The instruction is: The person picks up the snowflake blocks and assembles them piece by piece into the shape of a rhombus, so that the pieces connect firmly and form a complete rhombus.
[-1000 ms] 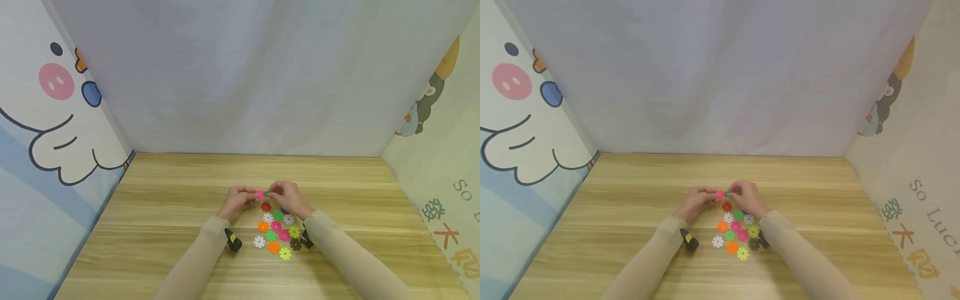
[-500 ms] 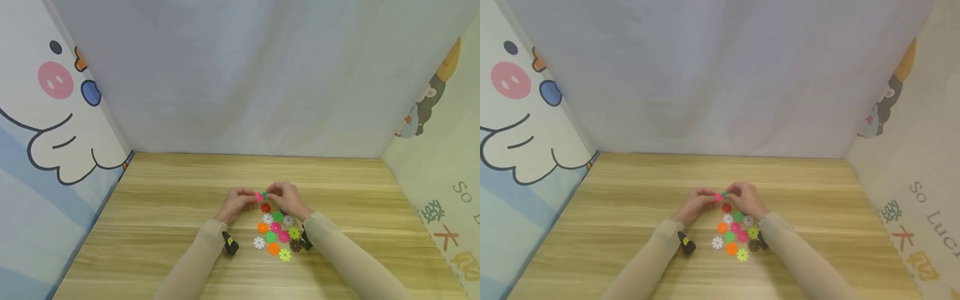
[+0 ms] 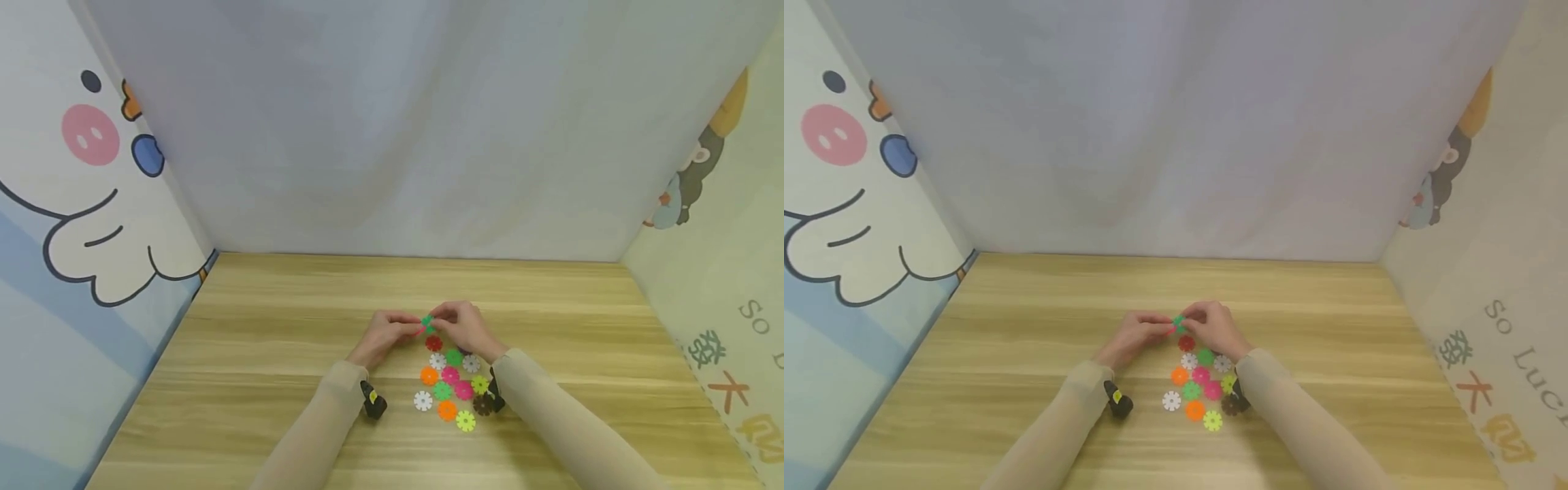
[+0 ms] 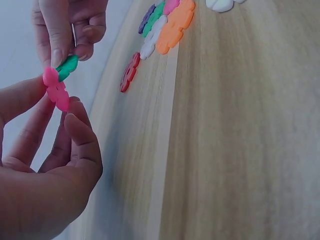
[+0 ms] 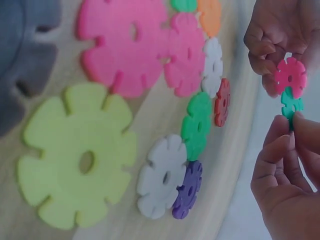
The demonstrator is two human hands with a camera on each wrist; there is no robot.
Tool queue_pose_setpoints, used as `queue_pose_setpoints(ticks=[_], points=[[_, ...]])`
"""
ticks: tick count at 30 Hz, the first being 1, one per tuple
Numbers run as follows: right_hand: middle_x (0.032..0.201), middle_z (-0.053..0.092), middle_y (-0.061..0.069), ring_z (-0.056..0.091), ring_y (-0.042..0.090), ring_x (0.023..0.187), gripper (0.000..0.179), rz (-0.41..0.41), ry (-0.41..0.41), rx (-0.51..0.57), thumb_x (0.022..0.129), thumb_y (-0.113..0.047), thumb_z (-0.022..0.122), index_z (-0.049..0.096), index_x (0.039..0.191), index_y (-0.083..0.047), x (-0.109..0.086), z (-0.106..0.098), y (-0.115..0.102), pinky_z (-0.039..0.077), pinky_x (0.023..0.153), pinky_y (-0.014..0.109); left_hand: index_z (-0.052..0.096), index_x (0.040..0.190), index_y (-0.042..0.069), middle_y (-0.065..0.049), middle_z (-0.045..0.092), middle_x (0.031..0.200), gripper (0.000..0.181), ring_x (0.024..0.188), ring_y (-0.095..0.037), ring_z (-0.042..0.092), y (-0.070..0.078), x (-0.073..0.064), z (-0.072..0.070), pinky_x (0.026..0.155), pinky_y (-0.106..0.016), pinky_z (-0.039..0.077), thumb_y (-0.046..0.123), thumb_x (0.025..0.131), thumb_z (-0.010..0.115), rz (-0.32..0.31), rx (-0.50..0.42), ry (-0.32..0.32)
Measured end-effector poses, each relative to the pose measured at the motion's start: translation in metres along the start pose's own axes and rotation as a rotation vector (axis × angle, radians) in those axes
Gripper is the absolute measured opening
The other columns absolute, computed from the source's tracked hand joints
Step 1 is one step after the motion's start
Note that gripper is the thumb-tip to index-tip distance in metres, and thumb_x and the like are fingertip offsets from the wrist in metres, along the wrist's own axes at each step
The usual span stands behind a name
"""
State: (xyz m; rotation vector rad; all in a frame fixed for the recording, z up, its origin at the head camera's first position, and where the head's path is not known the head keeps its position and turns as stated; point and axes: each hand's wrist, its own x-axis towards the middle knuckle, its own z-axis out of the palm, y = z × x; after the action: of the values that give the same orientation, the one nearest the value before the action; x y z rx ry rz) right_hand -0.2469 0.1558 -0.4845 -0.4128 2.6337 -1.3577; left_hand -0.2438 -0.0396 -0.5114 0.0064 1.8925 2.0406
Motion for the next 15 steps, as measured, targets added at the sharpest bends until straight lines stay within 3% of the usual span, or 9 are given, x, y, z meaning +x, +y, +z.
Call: queue_pose_setpoints(ticks=[10,15], points=[[0.093,0.069,0.002,0.065,0.018,0.085,0.015,0.020,-0.047,0.033,0.091,-0.013,0.067,0.071,0.102,-0.006,0.0002,0.0014,-0.0021,0.053,0.074,0.034,0.072,0.094,-0.001,-0.009,0.069,0.091,0.017,0.077,-0.017,0.061,-0.0014,0.0030,-0.0013,0.077,-0.035,0.052,0.010,0.081,0.076,0.028,0.022,-0.010],[0.093,0.069,0.002,0.064,0.016,0.084,0.017,-0.004,-0.054,-0.028,0.088,-0.015,0.070,0.070,0.102,-0.004,0.0018,-0.0014,0.0035,0.053,0.075,0.033,0.072,0.094,-0.002,-0.009,0.069,0.090,0.016,0.079,-0.020,0.061,-0.0073,0.0037,-0.0077,0.076,-0.033,0.052,0.009,0.083,0.074,0.035,0.029,0.011]])
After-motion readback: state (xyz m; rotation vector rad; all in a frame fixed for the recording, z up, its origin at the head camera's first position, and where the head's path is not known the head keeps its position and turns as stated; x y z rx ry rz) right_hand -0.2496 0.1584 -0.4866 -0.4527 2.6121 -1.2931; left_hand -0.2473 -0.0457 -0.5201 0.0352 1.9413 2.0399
